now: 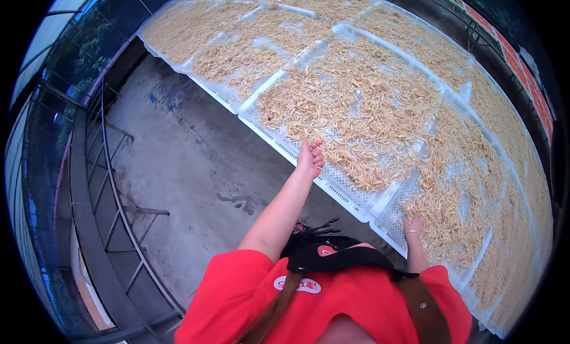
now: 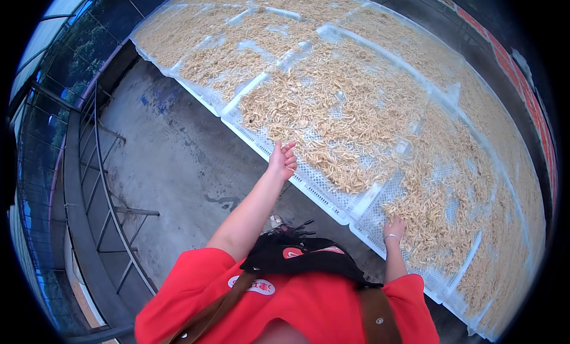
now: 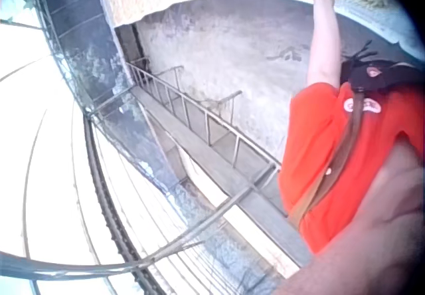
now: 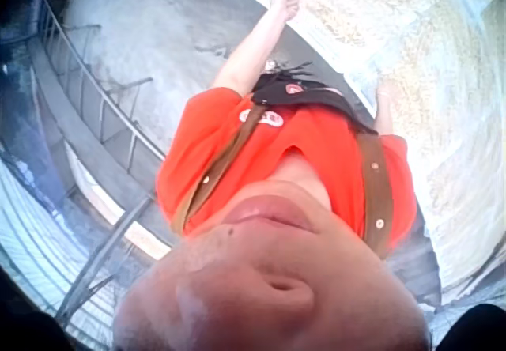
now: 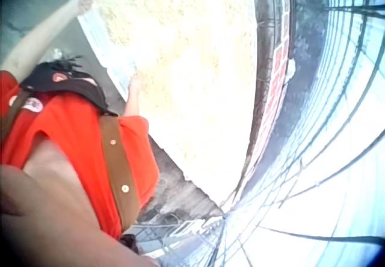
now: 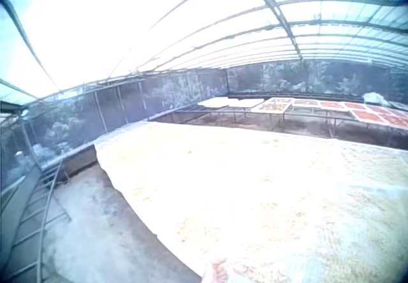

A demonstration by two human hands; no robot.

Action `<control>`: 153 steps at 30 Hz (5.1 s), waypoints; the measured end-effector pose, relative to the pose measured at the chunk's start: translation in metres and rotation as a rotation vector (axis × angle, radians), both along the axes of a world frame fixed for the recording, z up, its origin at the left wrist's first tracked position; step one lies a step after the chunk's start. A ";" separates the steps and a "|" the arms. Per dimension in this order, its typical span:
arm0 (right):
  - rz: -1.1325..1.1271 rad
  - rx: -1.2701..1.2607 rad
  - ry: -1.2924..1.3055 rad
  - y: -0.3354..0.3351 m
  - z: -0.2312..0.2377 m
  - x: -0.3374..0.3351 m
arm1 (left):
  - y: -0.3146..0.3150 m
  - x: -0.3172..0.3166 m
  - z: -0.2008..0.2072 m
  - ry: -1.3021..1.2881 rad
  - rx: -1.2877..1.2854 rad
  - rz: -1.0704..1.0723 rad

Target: The person spreads light-colored noodles by hand across white mesh trays arranged on a multi-tiered rack. They repeatedly lift, toss, and redistribute the noodles to ensure even coverage on the drying surfaces.

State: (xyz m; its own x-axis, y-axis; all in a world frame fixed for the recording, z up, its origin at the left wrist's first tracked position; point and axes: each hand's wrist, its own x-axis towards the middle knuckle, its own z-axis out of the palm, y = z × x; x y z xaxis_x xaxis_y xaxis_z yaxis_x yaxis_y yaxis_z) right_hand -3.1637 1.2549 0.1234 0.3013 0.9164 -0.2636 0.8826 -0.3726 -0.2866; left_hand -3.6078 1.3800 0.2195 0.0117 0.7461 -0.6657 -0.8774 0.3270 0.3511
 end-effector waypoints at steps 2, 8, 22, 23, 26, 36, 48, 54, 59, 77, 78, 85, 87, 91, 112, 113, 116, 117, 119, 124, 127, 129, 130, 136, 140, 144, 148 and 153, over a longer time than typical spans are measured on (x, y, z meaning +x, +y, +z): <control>-0.038 0.086 0.048 0.018 -0.020 -0.030 | -0.001 -0.065 0.022 -0.005 0.016 0.060; 0.197 0.196 0.230 0.095 -0.013 -0.238 | 0.005 -0.240 0.058 0.045 0.047 0.274; 0.220 0.015 0.174 0.309 -0.041 -0.477 | 0.157 -0.567 0.095 -0.195 0.238 0.426; 0.227 0.033 0.192 0.342 -0.045 -0.514 | 0.171 -0.608 0.105 -0.192 0.293 0.455; 0.221 0.134 0.329 0.438 -0.045 -0.630 | 0.180 -0.705 0.118 -0.223 0.430 0.524; 0.756 0.182 0.466 0.595 0.008 -1.134 | 0.095 -0.998 -0.029 -0.239 0.092 1.140; 0.754 0.024 0.357 0.662 -0.009 -1.380 | 0.244 -1.372 0.018 -0.176 0.276 1.003; 0.616 -0.059 0.328 0.709 -0.048 -1.467 | 0.325 -1.482 -0.021 -0.221 0.166 0.920; 0.665 -0.122 0.346 0.778 -0.061 -1.621 | 0.351 -1.610 -0.028 -0.130 0.085 0.935; 0.688 -0.405 -0.004 0.900 -0.052 -1.970 | 0.734 -1.989 -0.133 0.301 -0.363 0.420; 0.616 -0.453 0.013 0.899 -0.046 -1.977 | 0.753 -2.002 -0.141 0.321 -0.397 0.342; 0.024 -0.284 0.007 0.894 -0.019 -1.972 | 0.911 -2.075 -0.176 0.392 -0.333 0.025; -0.091 -0.211 0.016 0.900 -0.004 -1.963 | 0.945 -2.075 -0.176 0.502 -0.357 -0.029; -0.143 -0.163 0.034 0.917 0.014 -1.971 | 0.980 -2.087 -0.179 0.573 -0.488 -0.288; 0.021 0.160 0.433 1.011 0.310 -1.893 | 1.099 -2.061 0.120 0.588 0.718 0.137; 0.003 -0.060 0.506 0.998 0.280 -1.900 | 1.078 -2.054 0.102 0.613 0.559 0.239; -0.011 -0.474 0.544 0.953 0.168 -1.918 | 1.011 -2.069 0.014 0.651 0.172 0.299; -0.039 -0.673 0.512 0.933 0.125 -1.917 | 0.994 -2.065 -0.006 0.710 0.006 0.283; 0.006 -0.677 0.487 0.914 0.070 -1.931 | 0.947 -2.082 -0.058 0.749 -0.230 0.206; 0.084 -0.762 0.335 0.874 -0.027 -1.941 | 0.900 -2.123 -0.141 0.646 -0.493 -0.330; 0.096 -0.932 0.181 0.876 -0.029 -1.958 | 0.909 -2.128 -0.155 0.827 -0.515 -0.603; 0.127 -1.046 0.186 0.878 -0.034 -1.962 | 0.903 -2.144 -0.157 0.888 -0.431 -0.687; 0.137 -1.043 0.141 0.881 -0.038 -1.959 | 0.908 -2.144 -0.153 0.918 -0.376 -0.740; 0.181 -0.722 -0.153 0.970 0.027 -2.086 | 0.872 -2.232 -0.145 1.126 -0.109 -0.743; 0.294 -0.354 -0.053 1.031 0.014 -2.223 | 0.835 -2.332 -0.135 1.054 -0.176 -0.705; 0.453 -0.273 0.169 1.095 -0.014 -2.374 | 0.803 -2.426 -0.124 0.905 -0.329 -0.384; 0.666 -0.175 0.156 1.132 -0.013 -2.515 | 0.805 -2.492 -0.123 0.816 -0.427 -0.225; 0.850 -0.278 -0.102 1.150 -0.009 -2.614 | 0.889 -2.533 -0.136 0.749 -0.331 -0.184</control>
